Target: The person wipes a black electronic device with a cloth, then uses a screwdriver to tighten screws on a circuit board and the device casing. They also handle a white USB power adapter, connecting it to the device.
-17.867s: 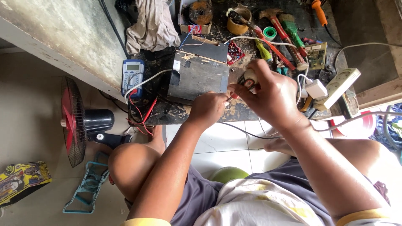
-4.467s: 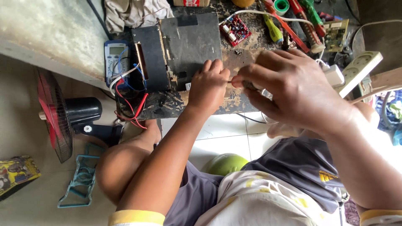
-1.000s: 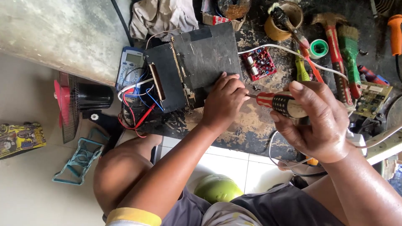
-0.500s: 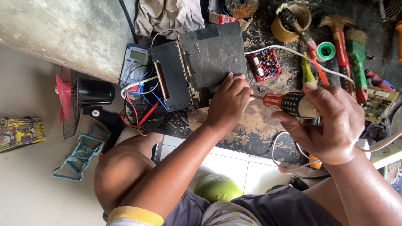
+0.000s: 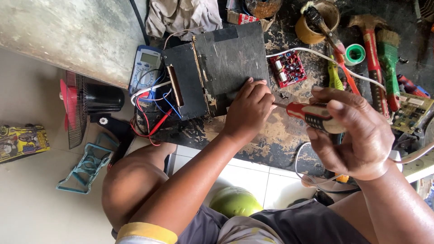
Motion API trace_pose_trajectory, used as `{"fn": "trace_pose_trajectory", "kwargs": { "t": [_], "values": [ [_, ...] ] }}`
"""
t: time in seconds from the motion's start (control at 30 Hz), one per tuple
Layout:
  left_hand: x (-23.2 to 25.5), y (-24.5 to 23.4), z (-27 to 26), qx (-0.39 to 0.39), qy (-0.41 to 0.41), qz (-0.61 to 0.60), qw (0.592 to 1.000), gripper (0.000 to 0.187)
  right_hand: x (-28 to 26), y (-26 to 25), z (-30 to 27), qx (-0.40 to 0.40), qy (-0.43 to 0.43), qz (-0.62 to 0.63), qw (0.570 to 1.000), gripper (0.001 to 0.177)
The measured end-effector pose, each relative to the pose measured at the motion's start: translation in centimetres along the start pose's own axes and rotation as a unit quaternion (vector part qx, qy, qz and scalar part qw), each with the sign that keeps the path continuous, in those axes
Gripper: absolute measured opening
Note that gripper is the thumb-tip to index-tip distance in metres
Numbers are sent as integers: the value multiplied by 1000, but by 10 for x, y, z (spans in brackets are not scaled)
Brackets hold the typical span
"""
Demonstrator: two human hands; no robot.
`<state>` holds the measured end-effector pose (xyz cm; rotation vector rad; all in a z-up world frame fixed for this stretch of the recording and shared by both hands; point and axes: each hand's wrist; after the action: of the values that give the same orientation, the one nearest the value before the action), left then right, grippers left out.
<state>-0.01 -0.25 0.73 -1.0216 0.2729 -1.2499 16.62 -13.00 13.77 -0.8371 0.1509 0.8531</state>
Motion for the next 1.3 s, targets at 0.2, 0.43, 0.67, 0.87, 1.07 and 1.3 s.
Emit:
{"fn": "trace_pose_trajectory", "kwargs": {
  "t": [0.2,0.43,0.67,0.87,1.07,1.3],
  "values": [
    [1,-5,1,-23,1,2,1000,7,5,-3,-18,-17,29,-59,998,62],
    [0,-5,-1,-29,0,0,1000,9,5,-3,-23,-12,24,-87,996,67],
    [0,-4,1,-14,4,-3,1000,9,3,-3,-20,-8,22,-80,997,67],
    [0,-8,2,-5,12,-6,1000,7,10,-6,-34,-18,28,-120,992,78],
    [1,-8,2,-13,7,-13,1000,5,12,-6,-36,-10,14,-139,990,80],
    [3,-9,2,-24,-8,-9,1000,5,2,-1,-13,-34,10,-79,996,64]
  ]
}}
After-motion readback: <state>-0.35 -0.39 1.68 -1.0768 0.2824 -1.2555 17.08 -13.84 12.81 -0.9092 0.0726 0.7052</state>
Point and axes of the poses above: each hand's wrist, its own z-axis towards the middle knuckle, its own y-axis out of the palm, x = y × z, and after that the axes turned 7 degrees about z, right-handed
